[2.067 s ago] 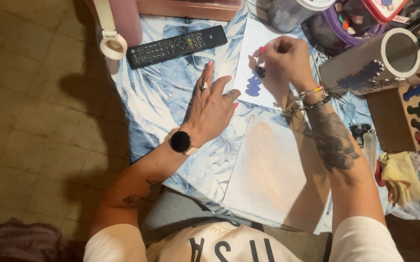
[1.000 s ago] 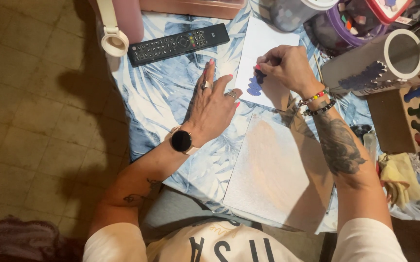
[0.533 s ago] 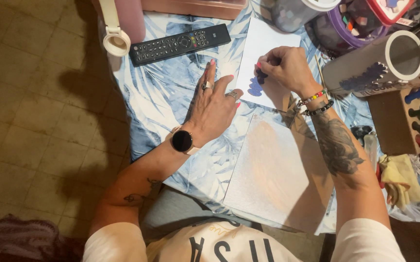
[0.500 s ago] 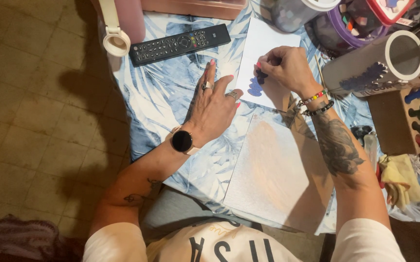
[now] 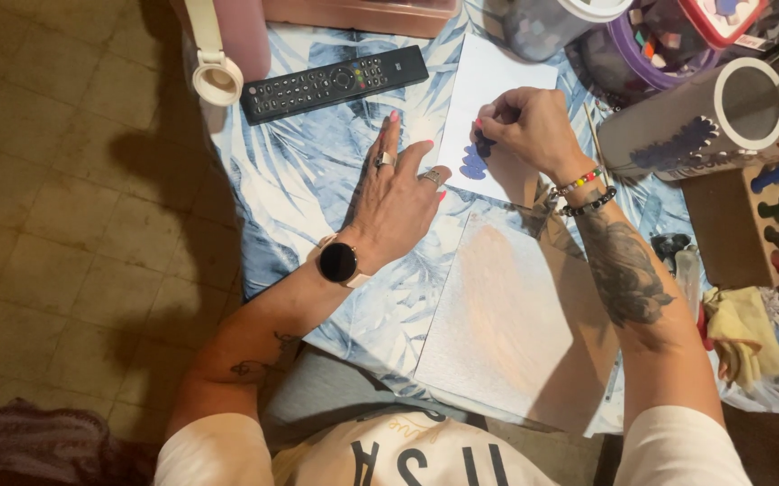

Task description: Picking and placing small rhinestones onto a template and smoothing a transfer sheet over the design.

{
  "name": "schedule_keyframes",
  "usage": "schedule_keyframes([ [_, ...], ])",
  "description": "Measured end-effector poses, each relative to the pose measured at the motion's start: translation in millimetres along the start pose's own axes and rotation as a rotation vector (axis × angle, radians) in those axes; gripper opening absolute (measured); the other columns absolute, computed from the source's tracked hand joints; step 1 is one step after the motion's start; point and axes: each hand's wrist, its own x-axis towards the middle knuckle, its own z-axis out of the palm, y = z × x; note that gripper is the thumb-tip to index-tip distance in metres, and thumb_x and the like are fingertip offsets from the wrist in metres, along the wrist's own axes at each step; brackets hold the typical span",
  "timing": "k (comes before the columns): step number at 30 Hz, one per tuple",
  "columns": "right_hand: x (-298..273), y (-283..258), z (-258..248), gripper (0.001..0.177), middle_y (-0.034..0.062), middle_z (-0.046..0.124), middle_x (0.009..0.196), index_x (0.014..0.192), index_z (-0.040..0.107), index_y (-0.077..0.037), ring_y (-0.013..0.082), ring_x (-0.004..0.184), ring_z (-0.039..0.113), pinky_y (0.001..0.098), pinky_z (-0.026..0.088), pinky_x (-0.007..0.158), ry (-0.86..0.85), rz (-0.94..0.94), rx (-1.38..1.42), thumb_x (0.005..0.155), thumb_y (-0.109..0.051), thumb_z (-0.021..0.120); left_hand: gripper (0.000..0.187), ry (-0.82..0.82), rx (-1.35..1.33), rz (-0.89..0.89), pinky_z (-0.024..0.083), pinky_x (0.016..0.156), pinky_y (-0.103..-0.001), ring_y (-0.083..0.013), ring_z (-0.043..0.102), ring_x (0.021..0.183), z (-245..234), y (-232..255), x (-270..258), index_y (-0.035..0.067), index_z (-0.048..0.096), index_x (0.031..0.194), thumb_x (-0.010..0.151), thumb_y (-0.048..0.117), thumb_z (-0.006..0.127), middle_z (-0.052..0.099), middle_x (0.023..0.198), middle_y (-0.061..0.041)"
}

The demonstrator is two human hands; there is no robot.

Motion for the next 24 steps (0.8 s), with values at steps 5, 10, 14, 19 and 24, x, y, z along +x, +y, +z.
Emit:
schedule_keyframes([
  [5, -2, -10, -4, 0.02, -0.0023, 0.047, 0.052, 0.064, 0.057, -0.005, 0.0053, 0.052, 0.038, 0.0211, 0.033, 0.047, -0.034, 0.043, 0.052, 0.081, -0.012, 0.065, 0.019, 0.021, -0.02, 0.001, 0.023, 0.098, -0.05, -0.047, 0.021, 0.118, 1, 0, -1, 0.015, 0.065, 0.093, 0.076, 0.022, 0.061, 0.048, 0.109, -0.011],
  [10, -2, -10, -6, 0.018, -0.0027, 0.049, 0.053, 0.067, 0.059, -0.006, 0.0041, 0.052, 0.04, 0.0195, 0.034, 0.048, -0.011, 0.04, 0.069, 0.082, -0.014, 0.063, 0.019, 0.011, -0.005, -0.002, 0.023, 0.098, -0.049, -0.0466, 0.02, 0.118, 0, 0, -1, 0.016, 0.065, 0.093, 0.076, 0.023, 0.061, 0.047, 0.11, -0.011],
  [14, -4, -9, -5, 0.019, -0.0036, 0.046, 0.051, 0.066, 0.058, -0.007, 0.004, 0.05, 0.036, 0.0197, 0.031, 0.047, 0.0, 0.023, 0.064, 0.083, -0.014, 0.063, 0.019, 0.026, -0.003, -0.001, 0.026, 0.097, -0.05, -0.0475, 0.021, 0.117, 1, 0, -1, 0.016, 0.065, 0.092, 0.075, 0.023, 0.062, 0.047, 0.109, -0.011],
  [19, -21, -20, 0, 0.016, 0.0047, 0.051, 0.055, 0.072, 0.06, -0.004, 0.0132, 0.054, 0.045, 0.0268, 0.036, 0.051, -0.009, 0.01, 0.101, 0.079, -0.017, 0.066, 0.019, 0.023, -0.035, -0.003, 0.029, 0.093, -0.052, -0.0493, 0.025, 0.115, -7, 2, 1, 0.014, 0.064, 0.092, 0.074, 0.019, 0.061, 0.048, 0.105, -0.013],
  [24, -57, -58, -3, 0.008, 0.0087, 0.054, 0.055, 0.074, 0.063, -0.004, 0.0188, 0.054, 0.053, 0.0251, 0.042, 0.055, -0.095, -0.019, 0.178, 0.078, -0.011, 0.062, 0.016, 0.059, -0.07, -0.015, 0.031, 0.09, -0.051, -0.0505, 0.029, 0.113, -5, 2, 0, 0.011, 0.064, 0.087, 0.073, 0.016, 0.059, 0.05, 0.1, -0.013],
])
